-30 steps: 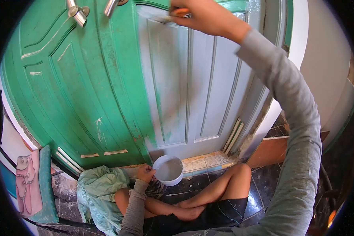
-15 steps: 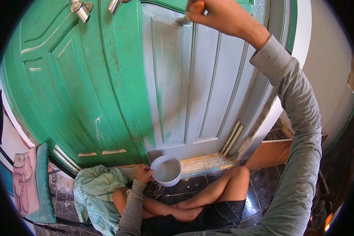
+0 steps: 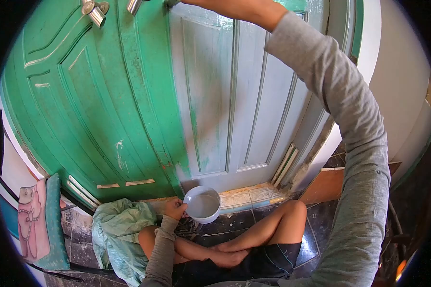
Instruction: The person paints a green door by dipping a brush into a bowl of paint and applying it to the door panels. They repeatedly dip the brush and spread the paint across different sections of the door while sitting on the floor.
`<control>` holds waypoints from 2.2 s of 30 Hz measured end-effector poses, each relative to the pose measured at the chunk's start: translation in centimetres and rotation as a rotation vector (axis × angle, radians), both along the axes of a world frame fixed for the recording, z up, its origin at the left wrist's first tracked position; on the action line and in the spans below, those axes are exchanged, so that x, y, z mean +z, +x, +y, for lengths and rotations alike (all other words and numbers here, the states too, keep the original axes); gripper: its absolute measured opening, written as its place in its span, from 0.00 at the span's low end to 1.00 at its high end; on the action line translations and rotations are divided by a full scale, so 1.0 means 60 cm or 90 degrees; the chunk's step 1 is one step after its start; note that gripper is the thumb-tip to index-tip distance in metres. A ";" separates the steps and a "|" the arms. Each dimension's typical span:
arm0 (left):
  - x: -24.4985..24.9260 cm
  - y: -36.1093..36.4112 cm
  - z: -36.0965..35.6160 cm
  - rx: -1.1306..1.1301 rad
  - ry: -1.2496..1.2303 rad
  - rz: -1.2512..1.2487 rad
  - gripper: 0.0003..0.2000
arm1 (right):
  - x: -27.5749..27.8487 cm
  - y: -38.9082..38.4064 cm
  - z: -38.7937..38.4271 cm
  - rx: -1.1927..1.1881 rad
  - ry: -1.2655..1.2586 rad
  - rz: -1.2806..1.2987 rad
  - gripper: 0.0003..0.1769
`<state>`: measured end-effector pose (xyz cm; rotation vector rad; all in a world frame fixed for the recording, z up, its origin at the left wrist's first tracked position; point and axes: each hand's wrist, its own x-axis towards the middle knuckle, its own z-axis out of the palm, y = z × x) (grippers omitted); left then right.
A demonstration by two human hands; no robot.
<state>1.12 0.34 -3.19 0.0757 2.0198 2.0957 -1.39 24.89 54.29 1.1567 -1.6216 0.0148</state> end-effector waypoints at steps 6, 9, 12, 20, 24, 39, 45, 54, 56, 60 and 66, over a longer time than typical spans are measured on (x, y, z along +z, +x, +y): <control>-0.008 0.004 -0.001 0.002 0.023 -0.017 0.09 | -0.012 0.053 0.026 -0.219 -0.005 -0.127 0.08; -0.008 0.002 -0.002 0.001 0.019 -0.010 0.09 | -0.009 0.036 0.040 -0.126 0.011 -0.080 0.09; -0.011 0.001 -0.004 0.000 -0.017 -0.001 0.09 | -0.023 0.026 0.067 -0.184 0.011 -0.134 0.08; -0.018 -0.003 0.002 0.010 0.006 -0.002 0.10 | -0.054 0.039 0.080 -0.131 -0.031 -0.026 0.09; -0.009 0.005 -0.001 0.004 -0.025 0.018 0.10 | -0.066 0.075 0.108 -0.364 -0.106 -0.078 0.08; -0.034 -0.004 0.005 0.017 -0.061 0.030 0.10 | -0.122 0.047 0.073 -0.230 -0.294 -0.022 0.11; -0.022 0.009 0.013 0.044 -0.007 0.006 0.10 | -0.115 0.043 0.053 -0.224 -0.340 0.057 0.10; -0.026 0.010 0.012 0.055 -0.137 0.099 0.12 | -0.109 0.057 0.025 -0.305 -0.277 0.055 0.06; -0.046 0.003 0.012 0.053 -0.129 0.102 0.12 | -0.105 0.034 0.048 -0.335 -0.245 0.095 0.08; -0.051 0.003 0.011 0.060 -0.129 0.106 0.12 | -0.114 0.028 0.053 -0.383 -0.171 0.055 0.12; -0.055 0.004 0.004 0.067 -0.124 0.109 0.12 | -0.125 0.025 0.048 -0.381 -0.168 0.008 0.10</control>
